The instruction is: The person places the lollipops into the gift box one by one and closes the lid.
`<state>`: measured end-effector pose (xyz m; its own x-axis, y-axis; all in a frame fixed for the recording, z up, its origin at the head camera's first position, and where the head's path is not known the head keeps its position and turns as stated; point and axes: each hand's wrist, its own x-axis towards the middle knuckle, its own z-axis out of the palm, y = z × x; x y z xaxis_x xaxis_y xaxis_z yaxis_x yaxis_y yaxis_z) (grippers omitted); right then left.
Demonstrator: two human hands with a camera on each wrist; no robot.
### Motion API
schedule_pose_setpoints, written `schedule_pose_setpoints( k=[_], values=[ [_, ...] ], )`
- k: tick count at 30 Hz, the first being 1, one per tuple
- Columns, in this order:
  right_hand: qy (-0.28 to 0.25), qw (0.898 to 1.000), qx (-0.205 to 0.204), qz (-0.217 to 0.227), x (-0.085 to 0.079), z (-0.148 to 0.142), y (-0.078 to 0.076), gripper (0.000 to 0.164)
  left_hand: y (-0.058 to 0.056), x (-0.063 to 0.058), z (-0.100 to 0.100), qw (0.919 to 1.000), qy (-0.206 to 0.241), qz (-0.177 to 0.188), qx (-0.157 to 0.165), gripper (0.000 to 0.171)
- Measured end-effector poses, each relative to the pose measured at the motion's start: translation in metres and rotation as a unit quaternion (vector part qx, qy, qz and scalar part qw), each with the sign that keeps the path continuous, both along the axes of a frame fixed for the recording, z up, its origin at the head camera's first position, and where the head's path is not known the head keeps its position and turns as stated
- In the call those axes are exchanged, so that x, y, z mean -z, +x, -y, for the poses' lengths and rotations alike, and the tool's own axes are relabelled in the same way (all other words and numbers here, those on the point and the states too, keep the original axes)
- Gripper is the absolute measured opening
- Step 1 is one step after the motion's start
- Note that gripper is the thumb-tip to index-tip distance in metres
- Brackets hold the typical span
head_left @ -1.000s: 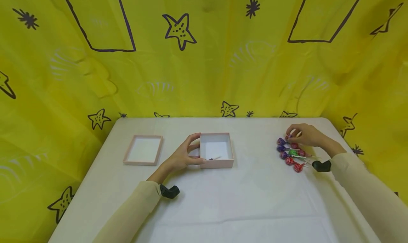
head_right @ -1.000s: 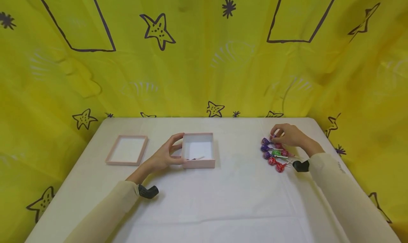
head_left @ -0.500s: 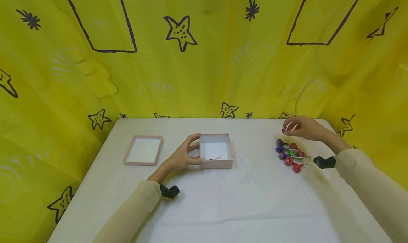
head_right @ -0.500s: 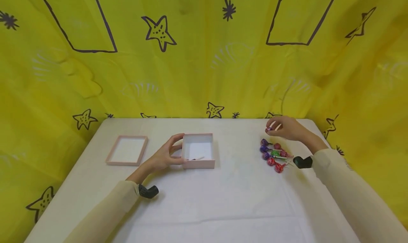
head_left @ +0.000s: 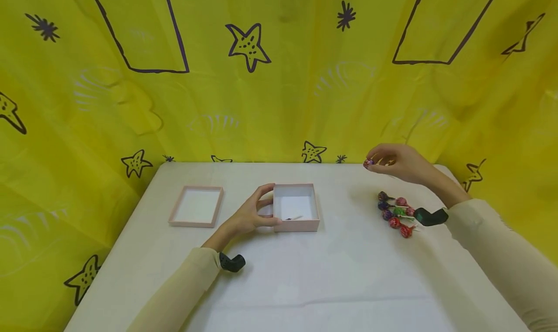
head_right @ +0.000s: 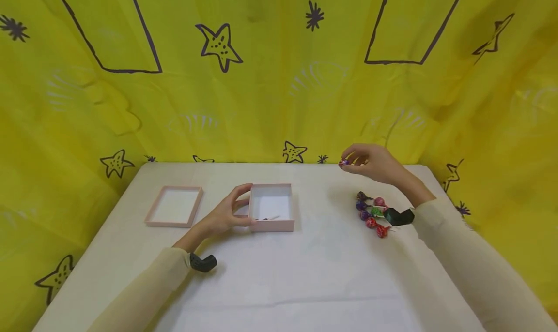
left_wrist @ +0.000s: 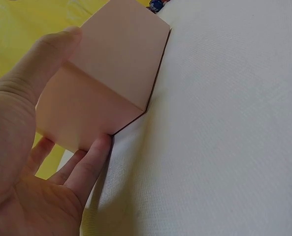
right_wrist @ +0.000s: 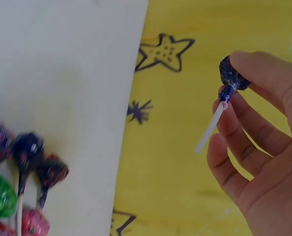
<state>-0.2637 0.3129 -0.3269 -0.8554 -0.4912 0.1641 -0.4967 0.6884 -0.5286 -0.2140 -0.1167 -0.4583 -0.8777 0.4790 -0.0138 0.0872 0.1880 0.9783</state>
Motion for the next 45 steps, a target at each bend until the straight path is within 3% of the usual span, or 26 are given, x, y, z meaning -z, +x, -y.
schedule_pose_setpoints(
  k=[16, 22, 27, 36, 45],
  values=[
    [-0.046, 0.998, -0.016, -0.036, -0.014, 0.067, -0.004, 0.023, 0.001, 0.000, 0.003, 1.0000, 0.001, 0.007, 0.000, 0.102],
    [-0.064, 0.996, -0.044, -0.033, -0.013, 0.085, -0.007, 0.024, 0.001, 0.001, 0.003, 0.9999, 0.009, 0.014, 0.001, 0.101],
    [-0.073, 0.995, -0.067, -0.020, -0.011, 0.099, -0.009, 0.024, 0.001, 0.002, 0.003, 0.9999, 0.008, 0.014, 0.001, 0.101],
    [-0.038, 0.995, -0.097, -0.002, -0.010, 0.131, -0.008, 0.022, 0.001, 0.001, 0.002, 0.9999, 0.006, 0.011, 0.001, 0.100],
    [-0.036, 0.987, -0.147, 0.046, 0.006, 0.160, -0.007, 0.020, 0.000, 0.000, 0.000, 0.9999, 0.010, 0.008, 0.004, 0.099]
  ],
)
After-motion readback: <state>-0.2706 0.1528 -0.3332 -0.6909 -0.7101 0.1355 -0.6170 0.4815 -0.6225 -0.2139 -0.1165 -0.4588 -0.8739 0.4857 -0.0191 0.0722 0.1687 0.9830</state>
